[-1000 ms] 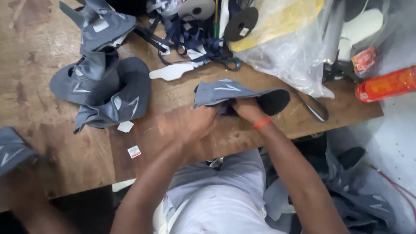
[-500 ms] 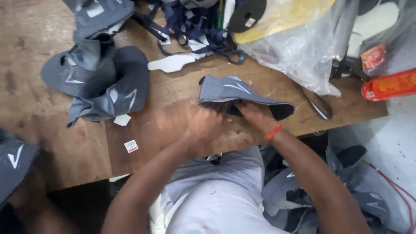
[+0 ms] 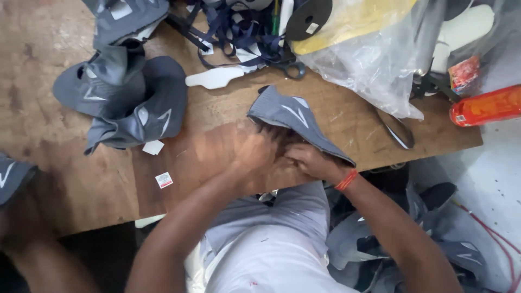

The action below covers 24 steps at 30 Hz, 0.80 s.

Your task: Inspecting and organizing fabric shoe upper components on an industrial workbench.

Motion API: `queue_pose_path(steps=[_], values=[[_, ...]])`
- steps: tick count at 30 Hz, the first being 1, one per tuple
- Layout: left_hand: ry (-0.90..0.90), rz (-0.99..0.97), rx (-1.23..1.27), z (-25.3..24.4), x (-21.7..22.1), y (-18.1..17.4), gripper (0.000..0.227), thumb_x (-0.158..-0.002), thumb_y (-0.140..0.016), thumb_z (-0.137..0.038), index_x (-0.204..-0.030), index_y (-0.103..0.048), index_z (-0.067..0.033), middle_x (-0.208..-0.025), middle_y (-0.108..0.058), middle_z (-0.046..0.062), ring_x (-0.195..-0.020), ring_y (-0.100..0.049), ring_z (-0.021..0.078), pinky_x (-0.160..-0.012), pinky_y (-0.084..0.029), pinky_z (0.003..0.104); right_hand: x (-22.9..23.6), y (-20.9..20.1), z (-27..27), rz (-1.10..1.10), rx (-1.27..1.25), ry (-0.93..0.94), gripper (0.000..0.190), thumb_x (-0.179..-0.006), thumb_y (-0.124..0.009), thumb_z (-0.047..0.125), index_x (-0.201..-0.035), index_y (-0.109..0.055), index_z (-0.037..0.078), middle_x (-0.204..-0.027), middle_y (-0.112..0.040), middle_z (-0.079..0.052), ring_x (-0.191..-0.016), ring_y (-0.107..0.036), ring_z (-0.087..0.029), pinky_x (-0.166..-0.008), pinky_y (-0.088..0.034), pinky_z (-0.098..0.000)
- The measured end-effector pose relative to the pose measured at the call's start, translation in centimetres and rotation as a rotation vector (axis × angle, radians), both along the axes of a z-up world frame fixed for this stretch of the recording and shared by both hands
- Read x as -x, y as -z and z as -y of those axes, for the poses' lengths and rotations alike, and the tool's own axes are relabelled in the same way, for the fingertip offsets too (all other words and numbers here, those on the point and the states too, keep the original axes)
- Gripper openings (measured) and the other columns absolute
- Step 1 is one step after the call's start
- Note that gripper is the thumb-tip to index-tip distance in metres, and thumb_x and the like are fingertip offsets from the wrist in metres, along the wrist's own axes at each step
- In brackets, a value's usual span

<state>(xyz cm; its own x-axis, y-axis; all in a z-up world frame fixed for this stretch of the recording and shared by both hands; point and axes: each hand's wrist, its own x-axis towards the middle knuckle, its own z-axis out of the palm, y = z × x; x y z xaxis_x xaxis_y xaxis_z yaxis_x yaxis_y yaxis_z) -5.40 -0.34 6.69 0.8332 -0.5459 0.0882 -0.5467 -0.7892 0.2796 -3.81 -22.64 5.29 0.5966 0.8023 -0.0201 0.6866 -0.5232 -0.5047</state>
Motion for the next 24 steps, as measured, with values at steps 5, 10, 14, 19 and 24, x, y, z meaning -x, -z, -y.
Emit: queue_pose_path(steps=[5, 10, 14, 19, 24], values=[[0.051, -0.007, 0.008, -0.8, 0.6, 0.6, 0.088, -0.088, -0.057, -0.063, -0.147, -0.045, 0.0019, -0.153, -0.044, 0.021, -0.144, -0.036, 0.0362, -0.119, -0.023, 0.054, -3.6, 0.9, -1.0, 0.224, -0.249, 0.169, 0.037, -0.089, -0.058, 0.005, -0.123, -0.07, 0.008, -0.116, -0.07, -0.018, -0.106, -0.068, -0.038, -0.093, -0.054, -0.0463], [0.177, 0.035, 0.162, -3.0, 1.2, 0.7, 0.085, -0.096, -0.053, -0.057, -0.155, -0.043, 0.0034, -0.162, -0.042, 0.021, -0.148, -0.037, 0.0346, -0.122, -0.023, 0.053, -6.2, 3.6, -1.7, 0.342, -0.039, 0.505, 0.031, -0.092, -0.057, 0.009, -0.12, -0.068, 0.002, -0.119, -0.07, -0.024, -0.11, -0.064, -0.045, -0.092, -0.051, -0.051], [0.115, -0.09, 0.142, -2.4, 1.8, -2.7, 0.085, -0.092, -0.056, -0.063, -0.147, -0.049, 0.0011, -0.152, -0.048, 0.021, -0.144, -0.04, 0.0378, -0.121, -0.023, 0.055, -2.1, 4.3, -5.4, 0.171, -0.035, 0.531, 0.03, -0.092, -0.057, 0.015, -0.118, -0.068, 0.005, -0.122, -0.07, -0.022, -0.114, -0.064, -0.044, -0.097, -0.05, -0.051], [0.017, -0.317, -0.092, -1.9, 2.8, -4.6, 0.079, -0.087, -0.059, -0.068, -0.135, -0.058, -0.0049, -0.138, -0.057, 0.023, -0.134, -0.046, 0.041, -0.118, -0.026, 0.057, -0.2, 1.4, -10.0, 0.113, -0.164, 0.392, 0.037, -0.093, -0.055, 0.01, -0.128, -0.065, 0.005, -0.128, -0.065, -0.026, -0.12, -0.06, -0.045, -0.102, -0.048, -0.0501], [0.253, -0.499, 0.144, -1.7, 3.4, -5.3, 0.042, -0.092, -0.061, -0.045, -0.124, -0.072, -0.0199, -0.124, -0.071, 0.013, -0.119, -0.064, 0.0328, -0.108, -0.046, 0.05, -1.5, -0.4, -8.5, -0.063, -0.198, 0.308, 0.042, -0.092, -0.055, 0.008, -0.133, -0.066, 0.012, -0.135, -0.066, -0.019, -0.123, -0.061, -0.041, -0.103, -0.048, -0.0478]])
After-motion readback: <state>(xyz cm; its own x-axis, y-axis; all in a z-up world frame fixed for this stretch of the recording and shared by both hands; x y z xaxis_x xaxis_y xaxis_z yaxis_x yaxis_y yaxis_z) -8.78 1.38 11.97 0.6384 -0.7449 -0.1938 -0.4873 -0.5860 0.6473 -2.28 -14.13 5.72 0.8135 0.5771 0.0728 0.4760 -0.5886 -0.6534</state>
